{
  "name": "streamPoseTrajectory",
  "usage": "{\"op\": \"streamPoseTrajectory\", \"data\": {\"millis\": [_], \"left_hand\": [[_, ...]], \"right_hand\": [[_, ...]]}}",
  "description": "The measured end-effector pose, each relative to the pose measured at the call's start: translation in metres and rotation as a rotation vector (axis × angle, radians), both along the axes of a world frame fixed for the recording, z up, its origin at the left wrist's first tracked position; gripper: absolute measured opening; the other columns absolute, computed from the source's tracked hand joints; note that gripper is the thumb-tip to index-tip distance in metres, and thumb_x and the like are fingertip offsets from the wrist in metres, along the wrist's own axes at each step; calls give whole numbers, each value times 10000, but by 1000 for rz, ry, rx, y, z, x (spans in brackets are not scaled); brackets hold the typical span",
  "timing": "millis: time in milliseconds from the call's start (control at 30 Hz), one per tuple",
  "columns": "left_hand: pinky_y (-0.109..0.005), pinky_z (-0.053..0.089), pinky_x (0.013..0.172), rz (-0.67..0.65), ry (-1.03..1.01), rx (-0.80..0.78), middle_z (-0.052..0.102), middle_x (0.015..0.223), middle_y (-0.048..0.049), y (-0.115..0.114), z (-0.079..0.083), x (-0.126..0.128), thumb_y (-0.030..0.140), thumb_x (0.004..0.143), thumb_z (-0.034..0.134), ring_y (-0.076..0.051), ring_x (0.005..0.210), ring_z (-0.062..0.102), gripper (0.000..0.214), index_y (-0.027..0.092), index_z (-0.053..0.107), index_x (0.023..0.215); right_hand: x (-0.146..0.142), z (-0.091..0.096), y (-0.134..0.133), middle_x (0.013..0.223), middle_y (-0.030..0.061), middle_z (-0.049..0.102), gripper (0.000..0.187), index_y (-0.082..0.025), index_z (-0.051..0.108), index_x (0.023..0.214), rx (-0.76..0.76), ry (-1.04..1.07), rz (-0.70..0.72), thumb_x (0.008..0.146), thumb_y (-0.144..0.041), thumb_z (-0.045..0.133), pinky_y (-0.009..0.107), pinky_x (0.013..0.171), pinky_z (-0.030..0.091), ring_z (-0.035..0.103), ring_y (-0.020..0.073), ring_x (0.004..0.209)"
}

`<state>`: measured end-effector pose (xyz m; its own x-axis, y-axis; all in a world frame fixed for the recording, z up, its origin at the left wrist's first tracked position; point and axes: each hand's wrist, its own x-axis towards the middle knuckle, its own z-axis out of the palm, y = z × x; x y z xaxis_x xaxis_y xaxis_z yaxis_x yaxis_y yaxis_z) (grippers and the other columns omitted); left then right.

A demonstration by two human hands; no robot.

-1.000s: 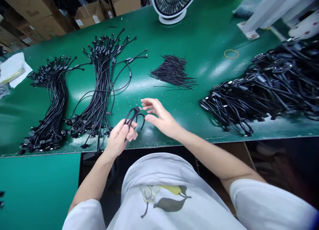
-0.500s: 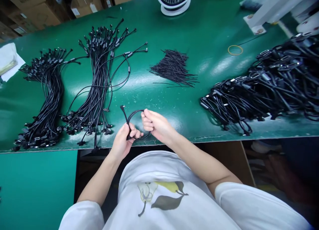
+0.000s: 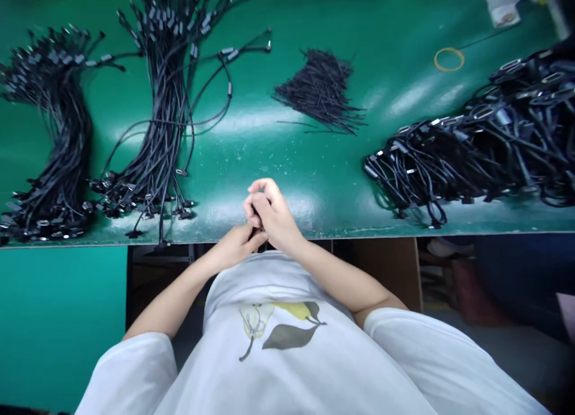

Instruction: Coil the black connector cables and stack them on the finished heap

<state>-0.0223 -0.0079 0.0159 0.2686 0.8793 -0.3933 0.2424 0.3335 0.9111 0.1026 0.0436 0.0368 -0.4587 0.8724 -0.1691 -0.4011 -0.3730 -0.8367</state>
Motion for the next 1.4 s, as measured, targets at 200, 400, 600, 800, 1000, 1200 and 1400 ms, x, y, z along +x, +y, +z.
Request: {"op": "streamPoseTrajectory", "data": {"millis": [200,400,600,800,1000,1200,1400], "left_hand": [[-337,461,845,-34,-457,-210,671,874,-90,0,6,-1,570,832,617,-210,862,606,421,160,706,865],[-352,503,774,62,-789,-525,630,794,-93,-1,18,11,497,822,668,-207,780,622,382,116,672,855],[-230,419,527,281,-832,-517,376,583,54,-2,15,26,397,778,749,-85,517,424,309,149,564,765],[-256,452,600,324,-739,-428,451,636,21,3,6,27,484,786,719,-107,595,462,369,136,598,814],[-280,482,638,276,-766,-500,488,664,-7,8,10,23,448,780,732,-132,638,526,358,104,642,812],[-230,454,624,594,-832,-372,366,617,42,22,20,28,341,875,650,-91,582,444,224,156,570,779],[-194,461,619,841,-802,-290,430,669,26,42,27,21,311,947,535,-100,692,542,212,179,541,781]], "right_hand": [[5,13,18,489,-111,284,510,-206,422,772,-166,173,226,842,-704,503,146,360,129,142,20,384],[5,15,29,489,-116,273,533,-204,411,764,-236,120,301,833,-725,495,136,356,117,138,16,383],[4,1,41,537,-92,375,536,-197,394,737,-288,115,282,817,-706,543,145,378,253,282,21,402],[6,7,46,538,-109,334,484,-199,392,760,-360,77,157,843,-641,570,131,368,169,196,10,397],[1,9,51,506,-109,258,530,-199,384,717,-303,36,224,852,-700,491,141,351,130,139,18,391],[12,-16,46,1021,45,578,465,-217,514,1094,181,-178,-28,924,-637,413,254,753,530,595,107,819],[35,-43,12,1434,146,407,694,-258,318,1448,837,-549,133,865,-478,625,498,1118,363,389,278,1355]]}}
